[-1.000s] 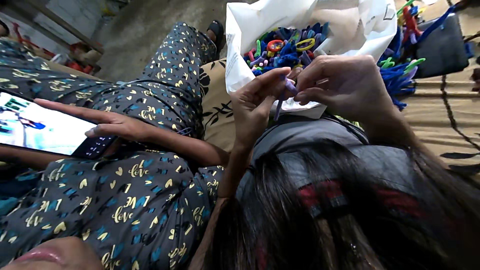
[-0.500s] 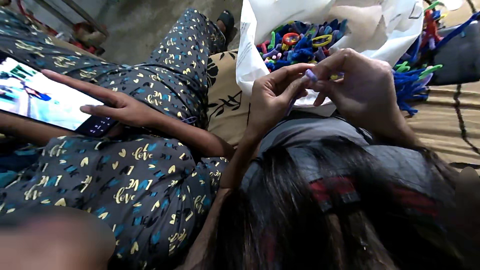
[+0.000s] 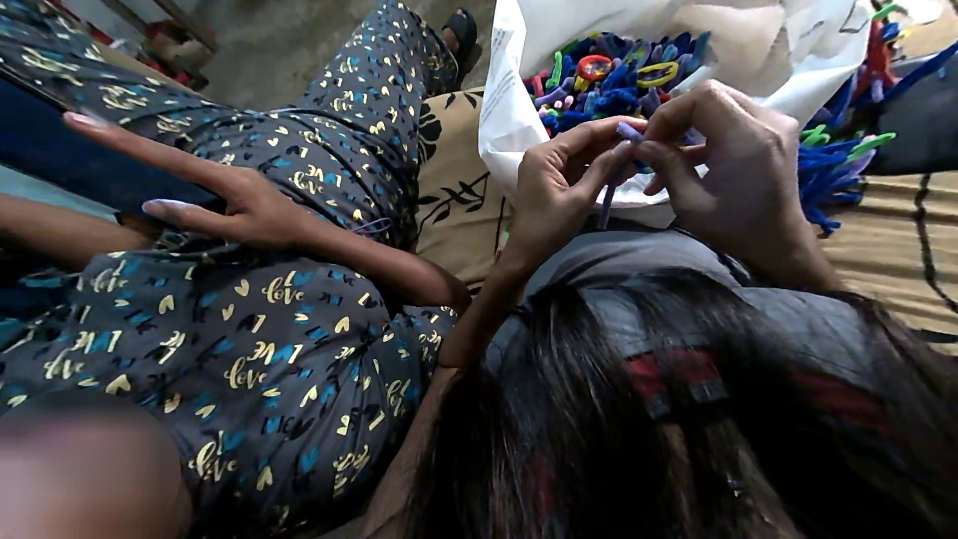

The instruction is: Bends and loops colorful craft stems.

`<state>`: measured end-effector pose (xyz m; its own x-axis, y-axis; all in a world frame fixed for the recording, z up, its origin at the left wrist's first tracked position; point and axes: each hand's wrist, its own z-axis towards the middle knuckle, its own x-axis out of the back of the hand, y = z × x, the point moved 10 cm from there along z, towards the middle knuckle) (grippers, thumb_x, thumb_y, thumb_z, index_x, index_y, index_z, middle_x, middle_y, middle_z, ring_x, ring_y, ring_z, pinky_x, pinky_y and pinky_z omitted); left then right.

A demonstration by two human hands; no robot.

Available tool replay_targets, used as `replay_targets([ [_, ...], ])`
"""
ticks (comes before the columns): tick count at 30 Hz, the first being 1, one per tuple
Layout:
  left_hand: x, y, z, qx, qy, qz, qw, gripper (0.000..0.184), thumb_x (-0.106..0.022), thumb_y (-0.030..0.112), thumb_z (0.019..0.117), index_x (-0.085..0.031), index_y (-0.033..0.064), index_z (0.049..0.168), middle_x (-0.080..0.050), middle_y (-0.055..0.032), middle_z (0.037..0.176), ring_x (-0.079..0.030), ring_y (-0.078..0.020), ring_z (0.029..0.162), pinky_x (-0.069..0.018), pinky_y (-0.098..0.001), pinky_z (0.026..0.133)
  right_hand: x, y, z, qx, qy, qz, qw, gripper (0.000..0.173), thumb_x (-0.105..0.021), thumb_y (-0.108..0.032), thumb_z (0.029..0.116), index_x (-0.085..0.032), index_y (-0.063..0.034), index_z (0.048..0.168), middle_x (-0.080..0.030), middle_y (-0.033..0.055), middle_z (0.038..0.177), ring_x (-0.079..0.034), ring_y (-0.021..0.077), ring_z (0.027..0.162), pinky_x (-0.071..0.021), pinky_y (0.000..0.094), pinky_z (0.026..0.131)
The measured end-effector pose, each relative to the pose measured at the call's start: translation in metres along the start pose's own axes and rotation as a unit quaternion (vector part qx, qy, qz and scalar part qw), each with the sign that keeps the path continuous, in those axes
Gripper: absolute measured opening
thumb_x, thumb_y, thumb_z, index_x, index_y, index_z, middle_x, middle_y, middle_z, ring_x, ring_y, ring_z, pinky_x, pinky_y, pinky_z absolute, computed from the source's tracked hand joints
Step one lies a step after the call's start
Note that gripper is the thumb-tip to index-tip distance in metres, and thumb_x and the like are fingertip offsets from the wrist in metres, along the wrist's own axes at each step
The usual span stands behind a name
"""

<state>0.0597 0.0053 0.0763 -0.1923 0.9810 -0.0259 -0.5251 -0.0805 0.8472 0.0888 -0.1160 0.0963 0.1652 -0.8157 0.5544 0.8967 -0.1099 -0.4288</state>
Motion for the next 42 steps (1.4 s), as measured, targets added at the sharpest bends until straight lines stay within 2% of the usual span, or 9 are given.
replay_targets([
  [7, -0.001, 0.003, -0.001, -0.025, 0.018, -0.013, 0.999, 0.014, -0.059, -0.009, 0.0957, -0.066, -0.0099, 0.107, -0.072, -0.0043, 0.091, -0.067, -0.0033, 0.076, -0.0594, -0.0223, 0.073, 0.002, 0.007, 0.000, -0.032, 0.009, 0.036, 0.999, 0.022, -0.055, -0.016, 0.1051, -0.063, 0.0044, 0.108, -0.064, 0.0132, 0.103, -0.067, 0.0072, 0.084, -0.0581, 0.0212, 0.073],
  [15, 0.004, 0.002, -0.002, -0.047, 0.056, 0.005, 0.997, 0.010, -0.061, -0.006, 0.0958, -0.069, -0.0091, 0.101, -0.070, -0.0041, 0.087, -0.064, -0.0032, 0.073, -0.0577, -0.0218, 0.070, 0.000, 0.003, 0.000, -0.035, -0.006, 0.015, 0.999, 0.020, -0.058, -0.015, 0.1031, -0.064, 0.0036, 0.108, -0.064, 0.0157, 0.104, -0.068, 0.0129, 0.087, -0.0588, 0.0252, 0.074],
  [17, 0.006, 0.004, -0.002, -0.058, 0.061, 0.010, 0.996, 0.008, -0.062, -0.006, 0.0955, -0.069, -0.0089, 0.099, -0.069, -0.0043, 0.087, -0.065, -0.0036, 0.075, -0.0583, -0.0224, 0.072, -0.002, 0.004, 0.000, -0.038, -0.013, 0.024, 0.999, 0.020, -0.060, -0.015, 0.1020, -0.065, 0.0032, 0.108, -0.064, 0.0150, 0.104, -0.068, 0.0118, 0.087, -0.0583, 0.0240, 0.075],
  [22, 0.006, 0.009, -0.001, -0.060, 0.042, 0.012, 0.997, 0.008, -0.061, -0.008, 0.0950, -0.067, -0.0085, 0.100, -0.070, -0.0032, 0.088, -0.065, -0.0022, 0.076, -0.0578, -0.0212, 0.073, -0.007, 0.018, 0.001, -0.061, -0.028, 0.162, 0.984, 0.019, -0.064, -0.015, 0.1005, -0.063, 0.0004, 0.111, -0.065, 0.0036, 0.107, -0.069, 0.0031, 0.090, -0.0617, 0.0208, 0.075],
  [24, 0.005, 0.009, 0.001, -0.046, 0.026, -0.008, 0.999, 0.008, -0.060, -0.008, 0.0951, -0.066, -0.0070, 0.099, -0.069, -0.0008, 0.084, -0.064, -0.0012, 0.074, -0.0572, -0.0205, 0.070, -0.009, 0.021, 0.003, -0.065, -0.038, 0.225, 0.971, 0.016, -0.065, -0.013, 0.0991, -0.061, -0.0042, 0.112, -0.066, -0.0048, 0.105, -0.069, 0.0001, 0.089, -0.0622, 0.0201, 0.073],
  [28, 0.003, 0.007, 0.003, -0.037, -0.004, -0.047, 0.998, 0.009, -0.058, -0.009, 0.0957, -0.066, -0.0057, 0.098, -0.068, 0.0013, 0.082, -0.062, 0.0004, 0.071, -0.0552, -0.0189, 0.068, -0.009, 0.023, 0.003, -0.065, -0.048, 0.314, 0.946, 0.013, -0.066, -0.006, 0.0964, -0.066, -0.0112, 0.108, -0.071, -0.0117, 0.101, -0.071, 0.0013, 0.086, -0.0639, 0.0224, 0.071],
  [34, -0.002, 0.001, 0.005, -0.011, -0.040, -0.093, 0.995, 0.011, -0.057, -0.010, 0.0951, -0.065, -0.0023, 0.098, -0.068, 0.0034, 0.082, -0.061, 0.0017, 0.072, -0.0531, -0.0173, 0.068, -0.006, 0.026, 0.002, -0.064, -0.045, 0.342, 0.937, 0.015, -0.068, -0.005, 0.0935, -0.069, -0.0138, 0.105, -0.072, -0.0123, 0.102, -0.072, 0.0017, 0.085, -0.0639, 0.0219, 0.072],
  [38, -0.002, -0.008, 0.007, 0.006, -0.048, -0.109, 0.993, 0.012, -0.056, -0.008, 0.0959, -0.064, -0.0005, 0.099, -0.068, 0.0040, 0.082, -0.061, 0.0012, 0.072, -0.0534, -0.0179, 0.068, -0.003, 0.024, 0.002, -0.043, -0.024, 0.296, 0.954, 0.014, -0.070, -0.005, 0.0927, -0.068, -0.0102, 0.106, -0.071, -0.0113, 0.102, -0.071, 0.0006, 0.086, -0.0631, 0.0213, 0.076],
  [42, -0.003, -0.014, 0.008, 0.014, -0.055, -0.126, 0.990, 0.013, -0.056, -0.007, 0.0963, -0.065, 0.0026, 0.097, -0.068, 0.0051, 0.082, -0.062, 0.0011, 0.072, -0.0531, -0.0185, 0.068, -0.001, 0.021, 0.001, -0.007, -0.011, 0.268, 0.963, 0.013, -0.071, -0.003, 0.0918, -0.068, -0.0040, 0.105, -0.070, -0.0067, 0.103, -0.070, 0.0008, 0.088, -0.0616, 0.0208, 0.081],
])
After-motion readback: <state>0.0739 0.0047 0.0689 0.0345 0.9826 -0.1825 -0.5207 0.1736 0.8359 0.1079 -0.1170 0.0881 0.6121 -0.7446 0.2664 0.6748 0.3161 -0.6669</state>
